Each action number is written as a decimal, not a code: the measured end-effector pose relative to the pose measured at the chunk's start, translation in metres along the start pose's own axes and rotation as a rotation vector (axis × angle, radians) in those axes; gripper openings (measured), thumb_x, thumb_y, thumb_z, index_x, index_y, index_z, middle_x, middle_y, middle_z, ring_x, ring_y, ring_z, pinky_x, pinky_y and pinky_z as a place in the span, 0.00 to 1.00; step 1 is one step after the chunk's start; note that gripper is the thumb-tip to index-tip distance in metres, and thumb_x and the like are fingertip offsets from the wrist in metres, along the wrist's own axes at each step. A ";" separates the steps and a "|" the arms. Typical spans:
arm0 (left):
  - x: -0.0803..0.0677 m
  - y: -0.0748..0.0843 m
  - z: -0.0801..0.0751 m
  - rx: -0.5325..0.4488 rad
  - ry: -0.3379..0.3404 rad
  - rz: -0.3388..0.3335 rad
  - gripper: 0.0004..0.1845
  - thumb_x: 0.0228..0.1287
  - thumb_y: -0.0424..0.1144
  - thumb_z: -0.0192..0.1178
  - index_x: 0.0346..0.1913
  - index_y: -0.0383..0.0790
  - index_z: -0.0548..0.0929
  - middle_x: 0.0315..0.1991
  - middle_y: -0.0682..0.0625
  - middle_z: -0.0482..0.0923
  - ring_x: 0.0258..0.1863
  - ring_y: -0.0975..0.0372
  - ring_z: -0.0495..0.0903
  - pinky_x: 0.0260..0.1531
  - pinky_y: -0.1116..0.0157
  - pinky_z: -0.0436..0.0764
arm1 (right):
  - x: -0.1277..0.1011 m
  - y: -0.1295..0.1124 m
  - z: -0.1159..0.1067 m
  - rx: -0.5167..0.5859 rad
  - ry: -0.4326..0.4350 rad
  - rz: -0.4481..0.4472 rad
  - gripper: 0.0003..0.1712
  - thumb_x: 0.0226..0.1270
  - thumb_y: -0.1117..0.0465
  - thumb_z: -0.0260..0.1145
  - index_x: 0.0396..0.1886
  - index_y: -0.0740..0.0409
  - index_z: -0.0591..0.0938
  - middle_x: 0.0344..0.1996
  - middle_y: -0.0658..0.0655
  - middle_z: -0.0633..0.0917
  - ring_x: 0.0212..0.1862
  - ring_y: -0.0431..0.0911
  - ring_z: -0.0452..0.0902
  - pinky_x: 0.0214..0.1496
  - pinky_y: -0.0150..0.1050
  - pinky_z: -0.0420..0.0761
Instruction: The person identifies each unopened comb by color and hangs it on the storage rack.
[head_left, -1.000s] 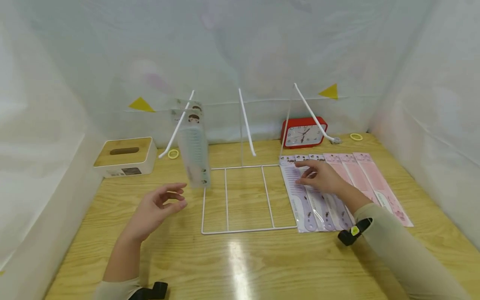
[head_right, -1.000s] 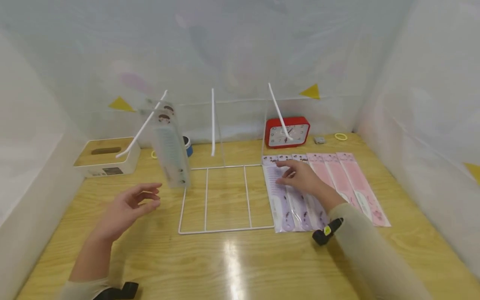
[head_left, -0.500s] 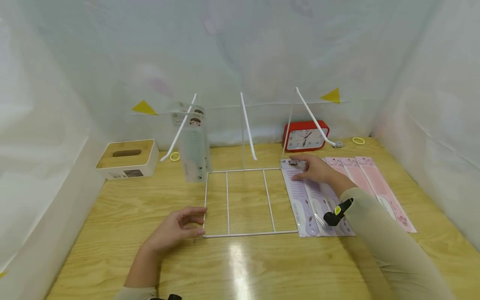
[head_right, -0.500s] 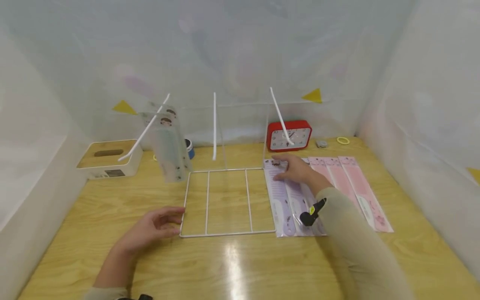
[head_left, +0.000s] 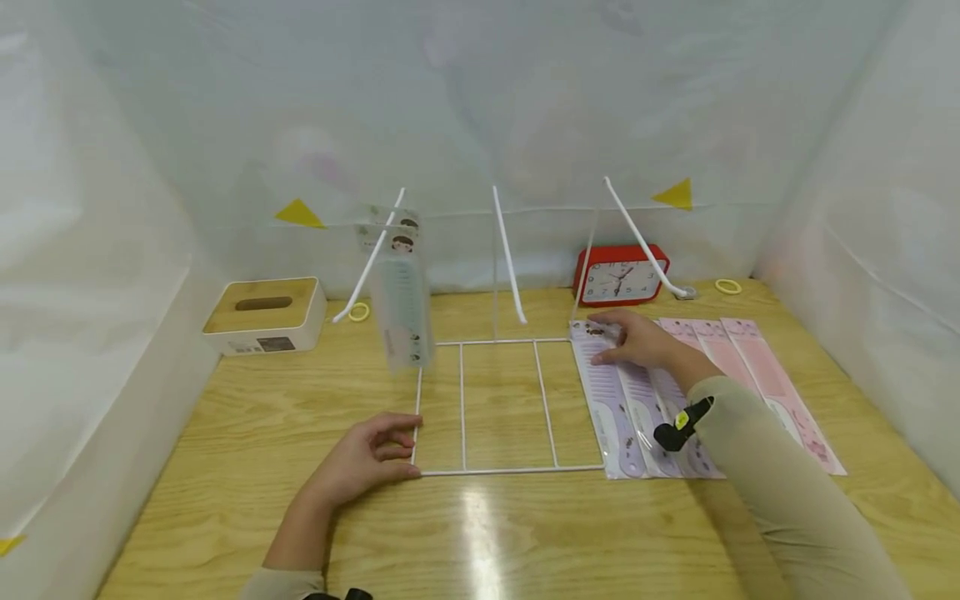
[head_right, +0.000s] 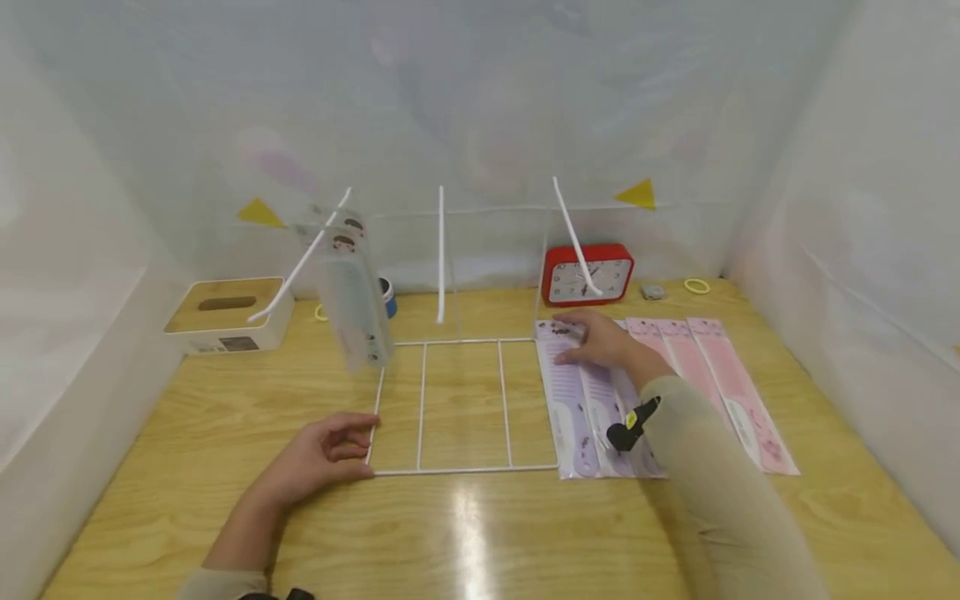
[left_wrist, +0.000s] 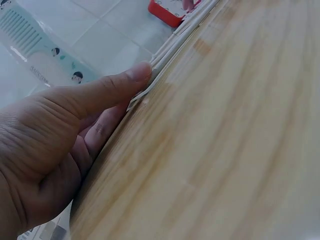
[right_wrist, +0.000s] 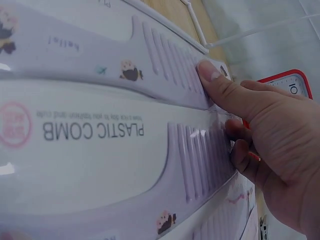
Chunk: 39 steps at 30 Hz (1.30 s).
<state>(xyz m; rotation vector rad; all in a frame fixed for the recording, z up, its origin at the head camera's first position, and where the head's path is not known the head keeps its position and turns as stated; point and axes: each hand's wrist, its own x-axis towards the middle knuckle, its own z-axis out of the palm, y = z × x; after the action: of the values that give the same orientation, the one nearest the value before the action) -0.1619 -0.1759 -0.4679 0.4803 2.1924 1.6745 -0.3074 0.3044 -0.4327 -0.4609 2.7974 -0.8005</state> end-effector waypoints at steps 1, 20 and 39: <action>0.000 0.000 0.001 0.008 0.006 -0.001 0.36 0.51 0.36 0.78 0.65 0.37 0.76 0.61 0.38 0.76 0.50 0.61 0.82 0.49 0.71 0.87 | 0.000 0.000 0.000 -0.005 0.008 -0.007 0.48 0.51 0.50 0.81 0.72 0.53 0.72 0.56 0.60 0.77 0.32 0.46 0.71 0.33 0.36 0.75; -0.001 0.002 0.005 0.016 0.014 -0.001 0.38 0.51 0.33 0.77 0.66 0.34 0.74 0.65 0.36 0.73 0.52 0.52 0.78 0.49 0.70 0.87 | -0.006 0.005 0.004 0.240 0.291 0.091 0.26 0.68 0.56 0.70 0.64 0.56 0.79 0.56 0.64 0.82 0.53 0.51 0.79 0.52 0.38 0.83; 0.001 0.009 0.002 0.033 -0.012 -0.019 0.39 0.51 0.32 0.77 0.67 0.27 0.72 0.56 0.36 0.71 0.51 0.53 0.78 0.51 0.70 0.87 | -0.067 -0.045 -0.026 1.162 0.320 0.072 0.11 0.68 0.65 0.68 0.44 0.47 0.89 0.40 0.43 0.85 0.42 0.34 0.81 0.45 0.24 0.86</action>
<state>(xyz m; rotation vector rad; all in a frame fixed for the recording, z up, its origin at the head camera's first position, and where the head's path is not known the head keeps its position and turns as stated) -0.1611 -0.1720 -0.4597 0.4762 2.2123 1.6239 -0.2413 0.3036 -0.3800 -0.0061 2.0017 -2.3369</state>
